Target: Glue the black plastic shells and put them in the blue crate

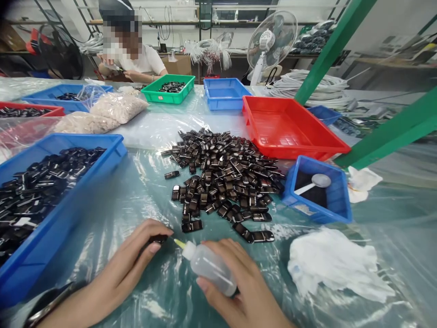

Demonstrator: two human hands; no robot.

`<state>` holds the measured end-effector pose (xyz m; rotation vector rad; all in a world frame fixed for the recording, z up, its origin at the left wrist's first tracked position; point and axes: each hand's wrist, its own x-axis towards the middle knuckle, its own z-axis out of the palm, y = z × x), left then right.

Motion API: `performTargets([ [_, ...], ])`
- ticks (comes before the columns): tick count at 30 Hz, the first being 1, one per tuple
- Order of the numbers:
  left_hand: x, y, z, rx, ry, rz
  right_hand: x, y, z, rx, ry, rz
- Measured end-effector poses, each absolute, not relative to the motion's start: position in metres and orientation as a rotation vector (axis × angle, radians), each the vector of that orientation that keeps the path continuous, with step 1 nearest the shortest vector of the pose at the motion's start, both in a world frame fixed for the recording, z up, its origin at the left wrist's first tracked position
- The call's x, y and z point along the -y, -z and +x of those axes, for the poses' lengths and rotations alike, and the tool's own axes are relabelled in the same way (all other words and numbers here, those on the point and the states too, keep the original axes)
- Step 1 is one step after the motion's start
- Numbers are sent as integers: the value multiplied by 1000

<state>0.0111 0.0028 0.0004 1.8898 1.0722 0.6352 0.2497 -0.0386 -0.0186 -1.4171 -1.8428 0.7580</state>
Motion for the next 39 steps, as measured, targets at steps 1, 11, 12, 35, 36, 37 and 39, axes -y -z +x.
performTargets([
  [1, -3, 0, 10, -1075, -639, 1890, 39, 17, 249, 1863, -761, -1391],
  [11, 1, 4, 8, -1041, -623, 1898, 32, 18, 251, 2037, -613, -1221],
  [12, 1, 4, 7, -1029, -622, 1914, 32, 18, 251, 2048, -593, -1211],
  [35, 1, 3, 3, -944, -442, 2025, 33, 14, 261, 2130, -692, -1250],
  [36, 1, 3, 3, -947, -447, 2025, 33, 14, 261, 2128, -708, -1250],
  [37, 1, 3, 3, -944, -455, 2029, 33, 14, 261, 2128, -724, -1250],
  [39, 1, 3, 4, -936, -474, 2043, 34, 15, 262, 2126, -740, -1256],
])
